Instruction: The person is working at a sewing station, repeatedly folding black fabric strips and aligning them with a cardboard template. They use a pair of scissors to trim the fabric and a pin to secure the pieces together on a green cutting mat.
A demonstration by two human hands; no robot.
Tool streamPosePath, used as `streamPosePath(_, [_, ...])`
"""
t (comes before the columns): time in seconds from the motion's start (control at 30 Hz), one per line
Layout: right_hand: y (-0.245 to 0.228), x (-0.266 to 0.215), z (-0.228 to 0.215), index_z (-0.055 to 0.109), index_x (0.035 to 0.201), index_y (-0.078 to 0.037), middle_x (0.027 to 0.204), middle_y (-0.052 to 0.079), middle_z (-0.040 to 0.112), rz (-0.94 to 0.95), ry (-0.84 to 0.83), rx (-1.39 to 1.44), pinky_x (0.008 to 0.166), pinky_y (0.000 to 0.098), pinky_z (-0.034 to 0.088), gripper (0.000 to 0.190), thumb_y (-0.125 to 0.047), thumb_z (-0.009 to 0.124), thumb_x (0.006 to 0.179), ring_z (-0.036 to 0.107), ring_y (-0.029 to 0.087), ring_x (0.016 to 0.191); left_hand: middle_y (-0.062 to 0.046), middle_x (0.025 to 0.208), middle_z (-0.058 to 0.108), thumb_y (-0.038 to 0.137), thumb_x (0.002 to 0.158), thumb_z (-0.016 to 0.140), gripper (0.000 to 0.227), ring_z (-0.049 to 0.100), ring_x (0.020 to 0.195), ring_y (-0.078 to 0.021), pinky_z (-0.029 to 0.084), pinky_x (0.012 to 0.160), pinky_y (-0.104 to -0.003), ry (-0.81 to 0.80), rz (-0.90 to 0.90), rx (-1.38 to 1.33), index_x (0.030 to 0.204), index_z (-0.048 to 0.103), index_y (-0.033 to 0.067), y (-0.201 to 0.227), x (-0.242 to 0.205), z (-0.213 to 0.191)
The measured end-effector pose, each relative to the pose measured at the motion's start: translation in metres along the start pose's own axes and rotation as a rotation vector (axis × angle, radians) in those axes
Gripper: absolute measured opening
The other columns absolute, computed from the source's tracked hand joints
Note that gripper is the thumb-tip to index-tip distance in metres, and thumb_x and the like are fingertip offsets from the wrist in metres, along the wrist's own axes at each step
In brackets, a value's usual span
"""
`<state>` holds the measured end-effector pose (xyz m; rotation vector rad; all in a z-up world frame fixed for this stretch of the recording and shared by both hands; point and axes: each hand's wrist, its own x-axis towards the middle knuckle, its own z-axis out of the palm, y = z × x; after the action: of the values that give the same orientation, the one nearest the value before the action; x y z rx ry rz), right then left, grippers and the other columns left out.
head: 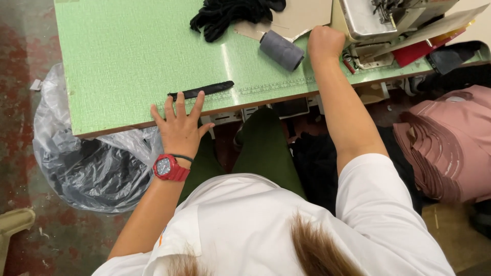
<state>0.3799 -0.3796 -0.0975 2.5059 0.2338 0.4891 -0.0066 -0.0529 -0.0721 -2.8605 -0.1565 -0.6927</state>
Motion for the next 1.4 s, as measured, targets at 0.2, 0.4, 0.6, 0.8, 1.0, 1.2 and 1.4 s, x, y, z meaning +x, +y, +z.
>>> streamPosePath(0.2, [-0.003, 0.022, -0.003, 0.049, 0.052, -0.024, 0.048, -0.012, 0.042, -0.074, -0.02, -0.007, 0.04, 0.0251, 0.026, 0.046, -0.008, 0.081, 0.081, 0.035, 0.006, 0.043, -0.015, 0.145, 0.052, 0.079, 0.078, 0.075, 0.1, 0.053, 0.129, -0.0393, 0.04, 0.103, -0.07, 0.0, -0.018, -0.017, 0.16, 0.041, 0.0338, 0.0, 0.0, 0.0])
streamPosePath(0.4, [0.006, 0.035, -0.032, 0.042, 0.054, -0.022, 0.046, -0.01, 0.037, 0.013, 0.068, 0.003, 0.039, 0.0254, 0.023, 0.045, -0.016, 0.075, 0.085, 0.033, 0.006, 0.041, -0.015, 0.147, 0.05, 0.079, 0.077, 0.077, 0.103, 0.052, 0.13, -0.0397, 0.039, 0.104, -0.071, -0.016, -0.014, -0.008, 0.161, 0.037, 0.0344, 0.001, -0.002, 0.002])
streamPosePath(0.6, [0.041, 0.04, -0.092, 0.061, 0.078, -0.012, 0.068, 0.0, 0.057, 0.173, -0.411, 0.331, 0.048, 0.033, 0.042, 0.033, -0.037, 0.068, 0.099, 0.051, 0.018, 0.055, -0.016, 0.146, 0.05, 0.079, 0.077, 0.079, 0.106, 0.052, 0.129, -0.0399, 0.039, 0.104, -0.072, -0.01, -0.012, -0.016, 0.162, 0.037, 0.0334, 0.0, -0.002, 0.002])
streamPosePath(0.8, [0.103, -0.013, -0.212, 0.054, 0.098, -0.017, 0.09, -0.001, 0.047, 0.243, -0.758, 0.767, 0.06, 0.0254, 0.035, 0.016, -0.031, 0.061, 0.103, 0.036, 0.012, 0.07, -0.016, 0.149, 0.049, 0.078, 0.076, 0.08, 0.11, 0.051, 0.132, -0.0406, 0.036, 0.106, -0.073, -0.032, -0.008, -0.035, 0.164, 0.032, 0.0334, 0.001, -0.001, 0.003])
streamPosePath(1.0, [0.069, -0.051, -0.237, 0.071, 0.097, -0.029, 0.076, -0.013, 0.052, -0.173, -0.502, 1.137, 0.062, 0.028, 0.032, 0.009, -0.031, 0.072, 0.106, 0.04, 0.005, 0.065, -0.017, 0.147, 0.049, 0.077, 0.076, 0.082, 0.106, 0.051, 0.132, -0.0416, 0.035, 0.105, -0.074, -0.045, -0.033, -0.065, 0.162, 0.036, 0.0335, 0.001, -0.001, 0.004])
streamPosePath(1.2, [-0.066, -0.101, -0.202, 0.074, 0.084, -0.022, 0.064, -0.012, 0.067, -0.695, 0.407, 0.697, 0.04, 0.0105, 0.035, 0.018, -0.02, 0.079, 0.101, 0.059, -0.001, 0.053, -0.017, 0.148, 0.049, 0.078, 0.074, 0.082, 0.107, 0.051, 0.132, -0.042, 0.032, 0.106, -0.075, -0.062, -0.042, -0.076, 0.161, 0.037, 0.0343, 0.002, -0.003, 0.009])
streamPosePath(1.4, [-0.081, -0.105, -0.208, 0.075, 0.103, -0.01, 0.098, 0.002, 0.075, -0.683, -0.114, 0.839, 0.055, 0.0382, 0.053, 0.02, -0.023, 0.06, 0.105, 0.068, 0.022, 0.078, -0.015, 0.15, 0.048, 0.076, 0.075, 0.083, 0.105, 0.049, 0.134, -0.039, 0.033, 0.107, -0.074, -0.071, -0.022, -0.075, 0.16, 0.036, 0.0352, -0.001, -0.003, 0.006])
